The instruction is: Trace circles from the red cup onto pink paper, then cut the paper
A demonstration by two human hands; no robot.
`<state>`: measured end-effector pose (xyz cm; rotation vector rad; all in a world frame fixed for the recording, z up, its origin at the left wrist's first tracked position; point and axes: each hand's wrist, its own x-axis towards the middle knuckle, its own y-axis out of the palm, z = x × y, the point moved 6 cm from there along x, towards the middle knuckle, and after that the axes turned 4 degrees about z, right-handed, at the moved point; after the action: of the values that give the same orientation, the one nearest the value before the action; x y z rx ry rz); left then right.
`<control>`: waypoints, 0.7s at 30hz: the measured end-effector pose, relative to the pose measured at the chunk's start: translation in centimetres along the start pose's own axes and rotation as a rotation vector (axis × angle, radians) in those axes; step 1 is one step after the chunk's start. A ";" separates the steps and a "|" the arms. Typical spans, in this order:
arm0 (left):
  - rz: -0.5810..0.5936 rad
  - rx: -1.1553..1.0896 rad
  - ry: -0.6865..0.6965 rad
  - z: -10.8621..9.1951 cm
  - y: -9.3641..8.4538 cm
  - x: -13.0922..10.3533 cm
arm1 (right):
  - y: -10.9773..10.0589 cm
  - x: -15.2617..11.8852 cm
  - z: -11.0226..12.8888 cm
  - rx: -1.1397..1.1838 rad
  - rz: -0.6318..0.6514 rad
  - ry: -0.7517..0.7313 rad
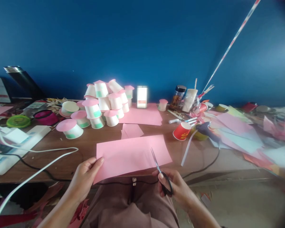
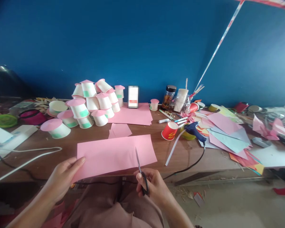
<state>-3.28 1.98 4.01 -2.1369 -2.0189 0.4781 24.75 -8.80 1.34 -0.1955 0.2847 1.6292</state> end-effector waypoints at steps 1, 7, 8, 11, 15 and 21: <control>0.001 -0.005 -0.010 -0.1 0.0 0.0 | 0.0 0.0 0.0 -0.006 0.009 0.002; 0.067 -0.177 -0.116 -0.6 0.7 -0.2 | -0.1 0.1 -0.1 -0.017 0.016 0.028; 0.076 -0.208 -0.131 -0.7 0.7 -0.2 | -0.2 0.1 -0.2 -0.011 0.015 0.035; 0.087 -0.263 -0.165 -1.0 0.8 -0.4 | -0.3 0.1 -0.3 0.008 0.026 0.052; 0.087 -0.280 -0.192 -1.1 0.7 -0.6 | -0.4 -0.1 0.0 0.038 0.029 0.041; 0.122 -0.295 -0.189 -0.9 1.0 -0.5 | -0.3 -0.1 0.3 0.052 0.035 0.024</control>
<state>-2.09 1.47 4.54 -2.4840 -2.1857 0.4366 25.11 -8.81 1.67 -0.1720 0.3500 1.6527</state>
